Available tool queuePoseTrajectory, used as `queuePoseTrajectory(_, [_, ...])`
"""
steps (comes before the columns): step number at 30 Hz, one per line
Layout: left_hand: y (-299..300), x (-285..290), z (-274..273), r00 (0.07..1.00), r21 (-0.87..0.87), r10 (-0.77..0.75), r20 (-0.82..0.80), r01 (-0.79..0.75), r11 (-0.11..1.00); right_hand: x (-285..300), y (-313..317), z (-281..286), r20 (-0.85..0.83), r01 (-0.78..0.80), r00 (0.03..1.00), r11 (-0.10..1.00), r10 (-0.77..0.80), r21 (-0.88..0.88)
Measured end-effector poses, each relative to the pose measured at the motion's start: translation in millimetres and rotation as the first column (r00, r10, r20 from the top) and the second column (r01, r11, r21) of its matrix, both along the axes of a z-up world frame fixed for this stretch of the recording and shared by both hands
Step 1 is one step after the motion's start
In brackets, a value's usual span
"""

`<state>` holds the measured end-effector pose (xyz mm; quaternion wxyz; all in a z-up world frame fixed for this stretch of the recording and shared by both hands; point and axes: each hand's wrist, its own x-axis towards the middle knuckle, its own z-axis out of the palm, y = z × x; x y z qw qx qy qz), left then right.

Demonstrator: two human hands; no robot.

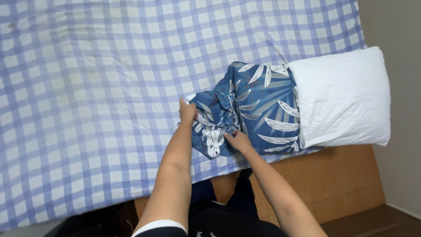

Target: Putting a pillowcase on a white pillow.

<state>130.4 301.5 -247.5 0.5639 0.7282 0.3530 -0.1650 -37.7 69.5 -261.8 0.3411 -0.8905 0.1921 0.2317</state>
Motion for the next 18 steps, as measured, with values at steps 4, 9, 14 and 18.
queuePoseTrajectory(4, [15, 25, -64, 0.979, -0.229, -0.191, -0.074, 0.170, 0.959, -10, 19, -76, -0.016, 0.043, 0.999, 0.996, -0.044, -0.084])
queuePoseTrajectory(9, [52, 67, -30, 0.945, -0.247, -0.074, 0.319, 0.158, 0.956, 6, 29, -63, 0.023, -0.013, 1.000, 1.000, 0.013, -0.020])
queuePoseTrajectory(14, [104, 102, 3, 0.616, -0.217, 0.255, 0.745, -0.138, 0.966, 43, 66, 28, -0.014, 0.054, 0.998, 0.837, -0.055, 0.545])
queuePoseTrajectory(18, [65, 86, 78, 0.483, 0.410, -0.270, 0.833, -0.210, 0.887, 42, 56, 37, -0.066, 0.108, 0.994, 0.808, -0.085, 0.579])
